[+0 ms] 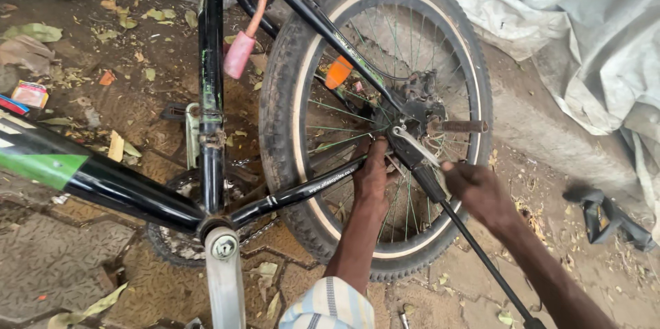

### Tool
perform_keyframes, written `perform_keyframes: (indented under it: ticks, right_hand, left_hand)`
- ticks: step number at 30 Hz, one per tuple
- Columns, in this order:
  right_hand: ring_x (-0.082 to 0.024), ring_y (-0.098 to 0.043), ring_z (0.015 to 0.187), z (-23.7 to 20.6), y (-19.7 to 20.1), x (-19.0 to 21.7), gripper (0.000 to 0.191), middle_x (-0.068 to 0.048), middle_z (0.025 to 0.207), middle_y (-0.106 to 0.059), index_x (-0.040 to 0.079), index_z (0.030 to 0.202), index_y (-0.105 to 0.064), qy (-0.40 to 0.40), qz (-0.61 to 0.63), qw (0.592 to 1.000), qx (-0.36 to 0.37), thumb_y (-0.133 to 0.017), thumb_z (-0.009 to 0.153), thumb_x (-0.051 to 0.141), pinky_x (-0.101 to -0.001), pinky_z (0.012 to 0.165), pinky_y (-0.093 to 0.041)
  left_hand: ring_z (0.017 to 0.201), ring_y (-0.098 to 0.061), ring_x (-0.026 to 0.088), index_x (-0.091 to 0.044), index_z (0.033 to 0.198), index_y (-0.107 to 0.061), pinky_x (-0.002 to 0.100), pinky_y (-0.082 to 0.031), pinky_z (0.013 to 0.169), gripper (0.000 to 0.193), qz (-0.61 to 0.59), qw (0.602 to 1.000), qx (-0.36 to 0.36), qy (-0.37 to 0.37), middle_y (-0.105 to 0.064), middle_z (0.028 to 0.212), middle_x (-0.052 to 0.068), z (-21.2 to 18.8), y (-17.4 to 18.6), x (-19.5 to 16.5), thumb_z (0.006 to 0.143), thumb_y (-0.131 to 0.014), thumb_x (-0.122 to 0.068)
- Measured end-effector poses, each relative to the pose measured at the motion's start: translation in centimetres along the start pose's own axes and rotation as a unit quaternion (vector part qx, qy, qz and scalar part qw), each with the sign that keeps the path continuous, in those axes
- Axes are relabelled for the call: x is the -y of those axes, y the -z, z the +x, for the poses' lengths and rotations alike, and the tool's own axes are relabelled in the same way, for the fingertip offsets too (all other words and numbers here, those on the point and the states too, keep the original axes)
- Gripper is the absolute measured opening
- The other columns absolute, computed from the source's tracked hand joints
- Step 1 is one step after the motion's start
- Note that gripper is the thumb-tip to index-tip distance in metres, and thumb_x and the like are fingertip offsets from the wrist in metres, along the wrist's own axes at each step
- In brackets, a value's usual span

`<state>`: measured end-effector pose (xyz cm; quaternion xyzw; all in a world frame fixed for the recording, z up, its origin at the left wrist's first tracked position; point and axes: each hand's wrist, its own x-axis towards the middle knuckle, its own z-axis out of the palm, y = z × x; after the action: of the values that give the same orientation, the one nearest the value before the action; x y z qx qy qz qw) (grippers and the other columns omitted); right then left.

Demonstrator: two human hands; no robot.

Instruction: The person works on the rear wheel hub of a bicycle, using a wrench to loosen and turn the axle nut while steadying the wheel with the other hand. They briefly pick up small hardware from the ground and resume turning the wrench on the hub, working around the wheel's dropout area.

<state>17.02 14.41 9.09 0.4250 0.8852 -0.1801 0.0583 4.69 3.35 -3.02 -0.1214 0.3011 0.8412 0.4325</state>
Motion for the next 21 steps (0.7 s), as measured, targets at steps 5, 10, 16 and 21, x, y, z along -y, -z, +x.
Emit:
perform_keyframes:
  ticks: [5, 10, 16, 21]
  right_hand:
    - [-0.02, -0.062, 0.063, 4.2, 3.2, -0.8, 0.056, -0.006, 0.075, -0.071, 0.01, 0.091, -0.074, -0.003, -0.135, 0.99, 0.04, -0.045, 0.098, 0.058, -0.0408, 0.063, -0.055]
    - [-0.027, -0.067, 0.081, 6.4, 4.8, -1.7, 0.052, -0.024, 0.089, -0.072, 0.006, 0.101, -0.076, 0.077, -0.131, 0.986, 0.074, -0.053, 0.103, 0.052, -0.0483, 0.077, -0.057]
    - [-0.025, -0.071, 0.088, 5.6, 4.3, 1.4, 0.054, 0.0, 0.138, -0.059, 0.015, 0.134, -0.064, 0.142, -0.034, 0.985, 0.087, -0.053, 0.094, 0.05, -0.044, 0.087, -0.058]
    - [-0.024, -0.069, 0.076, 4.8, 3.3, 2.0, 0.055, -0.011, 0.084, -0.075, 0.025, 0.139, -0.063, 0.045, -0.188, 0.981, 0.021, -0.045, 0.099, 0.057, -0.0484, 0.074, -0.056]
  left_hand:
    - [0.101, -0.064, 0.019, -0.02, 0.137, -0.06, 0.04, -0.061, 0.078, 0.053, 0.005, 1.0, -0.008, -0.005, -0.067, 0.122, 0.0, -0.1, 0.4, 0.1, 0.09, -0.061, -0.044]
    - [0.107, -0.068, 0.021, -0.021, 0.138, -0.062, 0.037, -0.062, 0.083, 0.051, 0.043, 0.999, 0.004, 0.015, -0.067, 0.126, 0.004, -0.8, 0.4, -0.3, 0.095, -0.057, -0.047]
    - [0.098, -0.066, 0.02, -0.018, 0.131, -0.061, 0.04, -0.059, 0.074, 0.043, -0.038, 0.998, 0.033, -0.042, -0.065, 0.119, 0.006, -1.4, 0.0, -1.4, 0.092, -0.059, -0.037]
    - [0.091, -0.065, 0.017, -0.017, 0.124, -0.063, 0.035, -0.057, 0.067, 0.039, 0.004, 1.0, -0.01, -0.019, -0.067, 0.111, 0.004, -1.6, -0.1, -1.4, 0.092, -0.062, -0.04]
